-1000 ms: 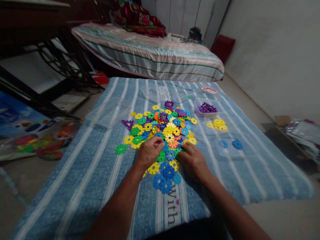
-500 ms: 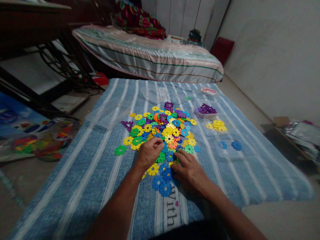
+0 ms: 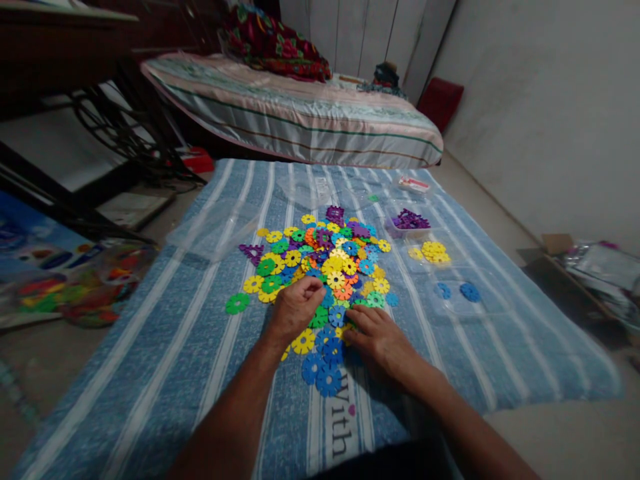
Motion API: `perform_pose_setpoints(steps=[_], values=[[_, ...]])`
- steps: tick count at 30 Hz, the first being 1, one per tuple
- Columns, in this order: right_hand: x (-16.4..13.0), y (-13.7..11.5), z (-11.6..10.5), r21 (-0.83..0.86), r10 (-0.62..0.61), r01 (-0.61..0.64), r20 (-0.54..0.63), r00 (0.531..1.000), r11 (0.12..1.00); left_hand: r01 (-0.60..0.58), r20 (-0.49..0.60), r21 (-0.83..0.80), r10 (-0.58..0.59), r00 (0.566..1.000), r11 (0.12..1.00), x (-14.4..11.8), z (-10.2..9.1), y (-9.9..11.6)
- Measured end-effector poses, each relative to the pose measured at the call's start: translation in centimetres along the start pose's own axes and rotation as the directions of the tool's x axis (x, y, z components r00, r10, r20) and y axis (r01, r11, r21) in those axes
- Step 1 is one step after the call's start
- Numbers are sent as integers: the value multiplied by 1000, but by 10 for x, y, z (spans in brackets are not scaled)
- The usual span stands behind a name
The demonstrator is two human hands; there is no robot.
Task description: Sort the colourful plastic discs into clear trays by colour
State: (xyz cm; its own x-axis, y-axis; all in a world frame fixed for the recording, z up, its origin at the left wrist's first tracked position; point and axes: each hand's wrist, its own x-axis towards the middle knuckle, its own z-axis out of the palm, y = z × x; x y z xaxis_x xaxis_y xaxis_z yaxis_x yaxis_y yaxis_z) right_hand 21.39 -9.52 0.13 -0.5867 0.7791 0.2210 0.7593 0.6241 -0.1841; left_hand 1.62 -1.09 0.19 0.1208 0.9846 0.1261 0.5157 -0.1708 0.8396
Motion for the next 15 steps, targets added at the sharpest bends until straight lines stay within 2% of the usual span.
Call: perform_pose_setpoints(steps=[7, 15], values=[[-3, 0, -9, 17, -21, 19, 79, 997, 1000, -16, 5, 15, 16, 1000, 1000, 0, 0, -1], [-1, -6, -27, 18, 56, -61, 208, 976, 998, -26, -3, 14, 26, 1000, 1000, 0, 1, -2]])
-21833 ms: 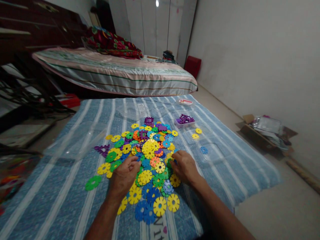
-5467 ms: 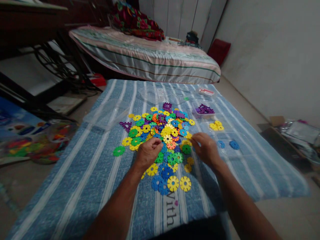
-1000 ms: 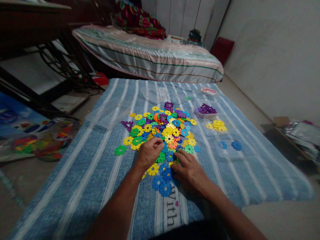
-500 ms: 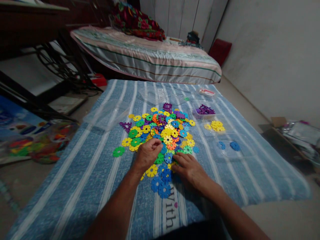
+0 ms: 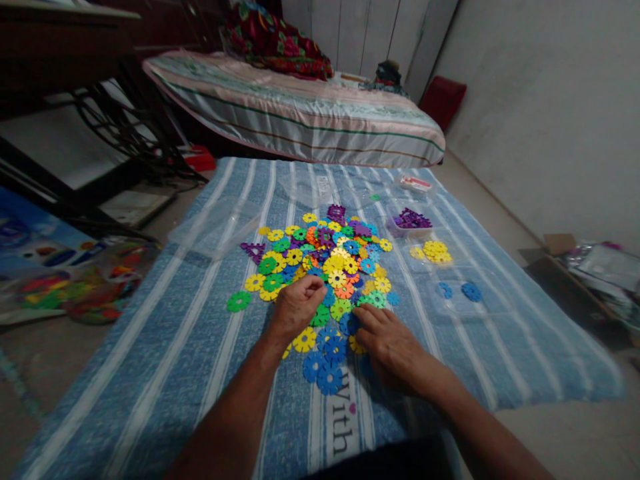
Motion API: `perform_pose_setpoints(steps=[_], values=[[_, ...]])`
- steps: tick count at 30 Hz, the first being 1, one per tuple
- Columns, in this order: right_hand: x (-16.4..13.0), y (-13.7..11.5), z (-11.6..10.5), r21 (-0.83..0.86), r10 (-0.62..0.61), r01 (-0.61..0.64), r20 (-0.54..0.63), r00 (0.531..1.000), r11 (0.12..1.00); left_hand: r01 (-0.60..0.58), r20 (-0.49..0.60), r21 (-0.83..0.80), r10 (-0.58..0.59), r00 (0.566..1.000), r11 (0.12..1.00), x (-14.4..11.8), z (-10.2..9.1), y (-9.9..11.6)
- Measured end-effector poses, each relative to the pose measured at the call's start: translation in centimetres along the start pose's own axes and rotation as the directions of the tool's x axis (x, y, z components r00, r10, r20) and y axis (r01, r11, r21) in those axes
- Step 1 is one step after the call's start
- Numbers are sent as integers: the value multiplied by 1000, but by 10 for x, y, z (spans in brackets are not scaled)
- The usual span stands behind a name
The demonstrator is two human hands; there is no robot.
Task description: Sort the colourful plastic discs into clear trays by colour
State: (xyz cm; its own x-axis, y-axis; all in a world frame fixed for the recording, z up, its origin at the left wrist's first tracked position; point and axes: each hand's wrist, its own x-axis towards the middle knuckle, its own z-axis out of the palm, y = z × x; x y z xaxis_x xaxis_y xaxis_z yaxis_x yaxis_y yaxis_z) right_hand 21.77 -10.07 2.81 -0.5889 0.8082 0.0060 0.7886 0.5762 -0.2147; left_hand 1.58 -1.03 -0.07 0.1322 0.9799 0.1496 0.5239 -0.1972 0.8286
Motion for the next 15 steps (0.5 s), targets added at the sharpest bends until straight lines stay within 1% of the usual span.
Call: perform_pose_setpoints(steps=[4, 8, 15], values=[[3, 0, -6, -13, -11, 12, 38, 999, 1000, 9, 2, -5, -9, 1000, 1000, 0, 0, -1], [0, 3, -7, -31, -31, 33, 61, 998, 999, 16, 5, -9, -16, 1000, 1000, 0, -1, 1], [-6, 6, -1, -25, -19, 19, -4, 1000, 999, 14, 4, -9, -14, 1000, 1000, 0, 0, 2]])
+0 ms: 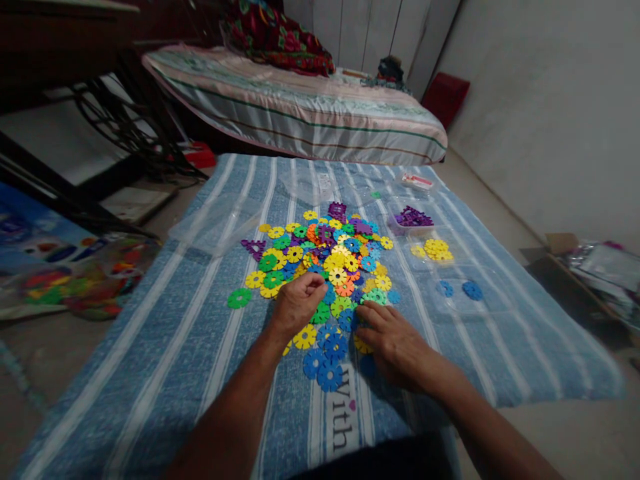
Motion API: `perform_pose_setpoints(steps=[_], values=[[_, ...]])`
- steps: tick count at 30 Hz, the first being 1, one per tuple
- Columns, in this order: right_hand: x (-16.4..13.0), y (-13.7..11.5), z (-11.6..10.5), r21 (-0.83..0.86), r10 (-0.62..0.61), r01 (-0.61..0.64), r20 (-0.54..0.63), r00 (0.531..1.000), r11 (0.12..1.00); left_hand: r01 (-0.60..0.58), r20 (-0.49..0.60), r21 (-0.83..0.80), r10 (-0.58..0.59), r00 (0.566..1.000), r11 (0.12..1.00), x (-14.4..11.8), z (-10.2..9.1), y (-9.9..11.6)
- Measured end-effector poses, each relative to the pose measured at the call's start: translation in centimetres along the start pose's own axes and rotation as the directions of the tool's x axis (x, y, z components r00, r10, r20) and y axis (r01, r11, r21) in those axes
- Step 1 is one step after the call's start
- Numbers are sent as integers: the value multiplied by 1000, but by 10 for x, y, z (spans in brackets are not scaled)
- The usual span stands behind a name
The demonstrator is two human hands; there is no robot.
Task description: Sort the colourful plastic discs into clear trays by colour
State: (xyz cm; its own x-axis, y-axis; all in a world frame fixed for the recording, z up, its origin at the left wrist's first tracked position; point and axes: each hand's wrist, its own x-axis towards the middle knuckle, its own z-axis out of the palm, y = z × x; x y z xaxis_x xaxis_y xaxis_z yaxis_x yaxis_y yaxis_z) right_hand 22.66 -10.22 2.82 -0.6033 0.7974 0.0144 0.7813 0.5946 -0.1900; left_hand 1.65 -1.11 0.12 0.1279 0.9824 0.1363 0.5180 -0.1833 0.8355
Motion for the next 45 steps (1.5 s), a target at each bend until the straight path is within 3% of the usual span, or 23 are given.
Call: perform_pose_setpoints(steps=[7, 11, 16, 19, 22, 23, 24, 25, 29, 32, 36, 41, 45], values=[[2, 3, -1, 17, -23, 23, -8, 1000, 1000, -7, -12, 9, 7, 1000, 1000, 0, 1, -2], [-1, 0, 6, 112, -23, 46, -192, 981, 993, -15, -10, -6, 15, 1000, 1000, 0, 1, -2], [3, 18, 0, 129, -16, 81, -441, 898, 988, 2, -1, -17, -2, 1000, 1000, 1, 1, -4], [5, 51, -18, 35, 119, -123, -604, 788, 992, -2, 3, -11, 2, 1000, 1000, 1, 1, -5], [3, 84, -36, 20, 306, -468, -781, 545, 884, -2, 9, -4, 2, 1000, 1000, 2, 1, -5], [2, 90, -39, 30, 328, -525, -810, 486, 851, -1, 11, -2, 1, 1000, 1000, 2, 0, -4], [2, 93, -39, 37, 338, -546, -819, 463, 837, -1, 10, -1, 1, 1000, 1000, 2, 0, -4], [2, 92, -36, 40, 339, -530, -809, 480, 847, 0, 7, -1, 0, 1000, 1000, 1, 0, -4], [6, 64, -5, 73, 294, -323, -633, 716, 944, 0, -2, -3, 0, 1000, 1000, 1, 1, -4], [12, 35, 17, 149, 230, -178, -513, 827, 973, 5, 0, -2, -5, 1000, 1000, 0, 1, -3], [15, 14, 25, 233, 142, -31, -477, 867, 972, 10, 0, -4, -10, 1000, 1000, 0, 1, -2], [2, 14, 25, 179, 130, -58, -421, 898, 982, 13, 13, -10, -13, 1000, 1000, 0, 0, 1], [-3, 6, 32, 177, 133, -55, -464, 876, 983, 13, 19, -2, -13, 1000, 1000, 0, 0, 3]])
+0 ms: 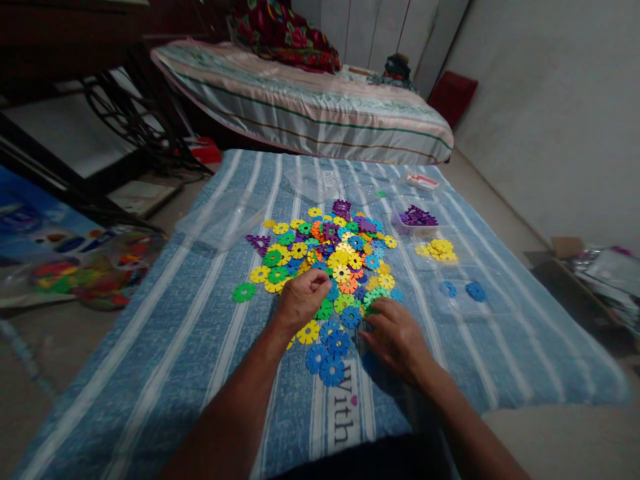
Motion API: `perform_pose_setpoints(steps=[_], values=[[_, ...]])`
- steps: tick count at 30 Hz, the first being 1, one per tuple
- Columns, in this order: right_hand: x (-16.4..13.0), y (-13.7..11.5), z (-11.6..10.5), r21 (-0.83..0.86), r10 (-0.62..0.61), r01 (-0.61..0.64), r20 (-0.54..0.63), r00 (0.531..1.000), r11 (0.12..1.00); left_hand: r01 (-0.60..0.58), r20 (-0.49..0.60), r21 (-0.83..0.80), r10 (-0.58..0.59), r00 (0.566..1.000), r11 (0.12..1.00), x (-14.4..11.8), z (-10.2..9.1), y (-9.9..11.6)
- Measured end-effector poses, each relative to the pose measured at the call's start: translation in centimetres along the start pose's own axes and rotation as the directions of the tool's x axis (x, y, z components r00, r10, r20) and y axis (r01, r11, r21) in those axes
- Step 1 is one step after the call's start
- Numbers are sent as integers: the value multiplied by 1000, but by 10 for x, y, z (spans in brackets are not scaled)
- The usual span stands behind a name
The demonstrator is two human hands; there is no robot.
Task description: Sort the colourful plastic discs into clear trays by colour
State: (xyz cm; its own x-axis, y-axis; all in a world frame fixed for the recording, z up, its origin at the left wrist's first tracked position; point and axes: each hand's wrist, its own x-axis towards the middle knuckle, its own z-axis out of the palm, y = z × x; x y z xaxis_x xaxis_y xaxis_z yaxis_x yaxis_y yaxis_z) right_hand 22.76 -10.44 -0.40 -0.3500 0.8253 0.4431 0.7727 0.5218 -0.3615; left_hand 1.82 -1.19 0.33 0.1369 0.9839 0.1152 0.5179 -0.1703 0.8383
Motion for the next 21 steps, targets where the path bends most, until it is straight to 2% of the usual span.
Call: perform_pose_setpoints(steps=[4, 12, 17, 21], values=[[5, -20, 13, 46, 3, -1, -37, 999, 999, -7, -6, 14, 7, 1000, 1000, 0, 1, -1], [14, -38, 26, -42, 67, -65, 46, 997, 997, -18, -2, 1, 18, 1000, 1000, -1, 2, -1], [11, -47, 37, -69, -17, 26, 115, 993, 997, -7, 10, 9, 7, 1000, 1000, -1, 2, -1], [3, -45, 32, -9, -66, 67, 89, 994, 998, -9, 10, 11, 9, 1000, 1000, -1, 3, -1]])
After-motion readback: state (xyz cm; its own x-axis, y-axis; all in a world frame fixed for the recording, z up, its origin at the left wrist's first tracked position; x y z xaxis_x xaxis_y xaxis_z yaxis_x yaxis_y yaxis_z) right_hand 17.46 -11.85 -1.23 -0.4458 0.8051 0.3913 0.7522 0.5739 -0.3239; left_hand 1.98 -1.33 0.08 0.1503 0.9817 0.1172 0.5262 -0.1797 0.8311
